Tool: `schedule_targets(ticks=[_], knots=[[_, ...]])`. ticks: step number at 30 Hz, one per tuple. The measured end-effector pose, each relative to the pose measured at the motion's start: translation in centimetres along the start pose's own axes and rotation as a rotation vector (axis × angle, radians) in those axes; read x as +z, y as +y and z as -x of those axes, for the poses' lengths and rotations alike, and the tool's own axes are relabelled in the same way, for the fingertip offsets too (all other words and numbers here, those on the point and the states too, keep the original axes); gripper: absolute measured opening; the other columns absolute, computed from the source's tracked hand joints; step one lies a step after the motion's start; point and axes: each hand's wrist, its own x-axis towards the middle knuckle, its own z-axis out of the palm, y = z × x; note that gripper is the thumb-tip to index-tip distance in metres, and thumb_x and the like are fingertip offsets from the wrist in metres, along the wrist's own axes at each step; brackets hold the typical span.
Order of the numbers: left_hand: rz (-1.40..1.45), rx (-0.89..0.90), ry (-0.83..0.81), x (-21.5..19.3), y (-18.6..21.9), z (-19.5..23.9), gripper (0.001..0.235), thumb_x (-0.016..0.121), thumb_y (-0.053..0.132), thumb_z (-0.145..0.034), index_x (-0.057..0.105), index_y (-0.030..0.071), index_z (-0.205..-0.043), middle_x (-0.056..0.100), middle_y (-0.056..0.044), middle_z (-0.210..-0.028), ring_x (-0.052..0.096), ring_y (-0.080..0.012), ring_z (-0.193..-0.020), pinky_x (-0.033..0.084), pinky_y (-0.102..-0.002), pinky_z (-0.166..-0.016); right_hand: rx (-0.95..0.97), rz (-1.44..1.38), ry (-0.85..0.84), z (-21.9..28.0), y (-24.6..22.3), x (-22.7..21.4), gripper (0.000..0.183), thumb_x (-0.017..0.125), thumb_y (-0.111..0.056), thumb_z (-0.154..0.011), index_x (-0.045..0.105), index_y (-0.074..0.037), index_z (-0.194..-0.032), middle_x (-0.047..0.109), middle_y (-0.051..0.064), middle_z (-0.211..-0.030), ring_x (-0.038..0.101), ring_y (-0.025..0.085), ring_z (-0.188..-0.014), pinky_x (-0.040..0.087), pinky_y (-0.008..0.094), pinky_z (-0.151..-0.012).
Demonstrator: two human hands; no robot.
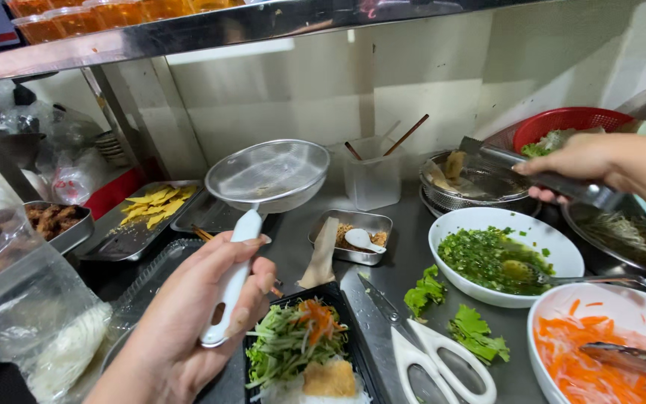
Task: The person assembles a noodle dish in a black container by layering rice noodles, shredded cucumber, shredded carrots, fried tofu, fried noodles, and sliced sausage. They use tongs and scissors to handle and cut the ingredients, then add yellow egg omelet pieces on top.
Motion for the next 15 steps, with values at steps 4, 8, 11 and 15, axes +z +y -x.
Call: schedule_targets(ticks=[4, 8, 11, 15], knots=[[0.05, -0.072, -0.037, 1.1, -0.3, -1.4, 0.015, 0.055, 0.012, -0.095, 0.054, 0.004, -0.107, 0.06, -0.011, -0.063, 0.047, -0.014, -0.036, 0.035, -0.025, -0.033, 0.103, 0.113, -0.021, -10.3, -0.5, 0.4, 0.041, 0.061, -0.04, -0.101, 0.072, -0.001, -0.091, 0.072, 0.01, -0.073, 0.061, 0.019, -0.057, 0.051, 0.035, -0.053], [0.049, -0.083, -0.119, 0.8, -0.3, -2.4, 0.012, 0.054, 0.014, -0.094, 0.051, 0.006, -0.103, 0.062, -0.012, -0.061, 0.044, -0.0142, -0.031, 0.035, -0.026, -0.031, 0.237, 0.146, -0.009, -15.8, -1.2, 1.9, 0.039, 0.067, -0.038, -0.101, 0.07, 0.001, -0.094, 0.072, 0.013, -0.07, 0.062, 0.025, -0.054, 0.052, 0.039, -0.054], [0.052, -0.101, -0.114, 0.5, 0.0, -3.0, 0.011, 0.054, 0.013, -0.096, 0.05, 0.006, -0.103, 0.062, -0.012, -0.063, 0.044, -0.0145, -0.031, 0.036, -0.026, -0.033, 0.293, 0.114, 0.04, -18.2, -1.3, 2.2, 0.046, 0.064, -0.042, -0.102, 0.075, 0.002, -0.096, 0.07, 0.013, -0.068, 0.06, 0.021, -0.052, 0.05, 0.038, -0.054], [0.06, -0.109, -0.05, 0.5, 0.5, -3.1, 0.012, 0.054, 0.014, -0.096, 0.05, 0.005, -0.103, 0.062, -0.013, -0.063, 0.045, -0.0148, -0.032, 0.038, -0.027, -0.034, 0.229, 0.082, 0.022, -19.5, -1.2, 1.6, 0.043, 0.061, -0.039, -0.103, 0.071, 0.002, -0.096, 0.071, 0.014, -0.071, 0.06, 0.023, -0.054, 0.052, 0.04, -0.054]])
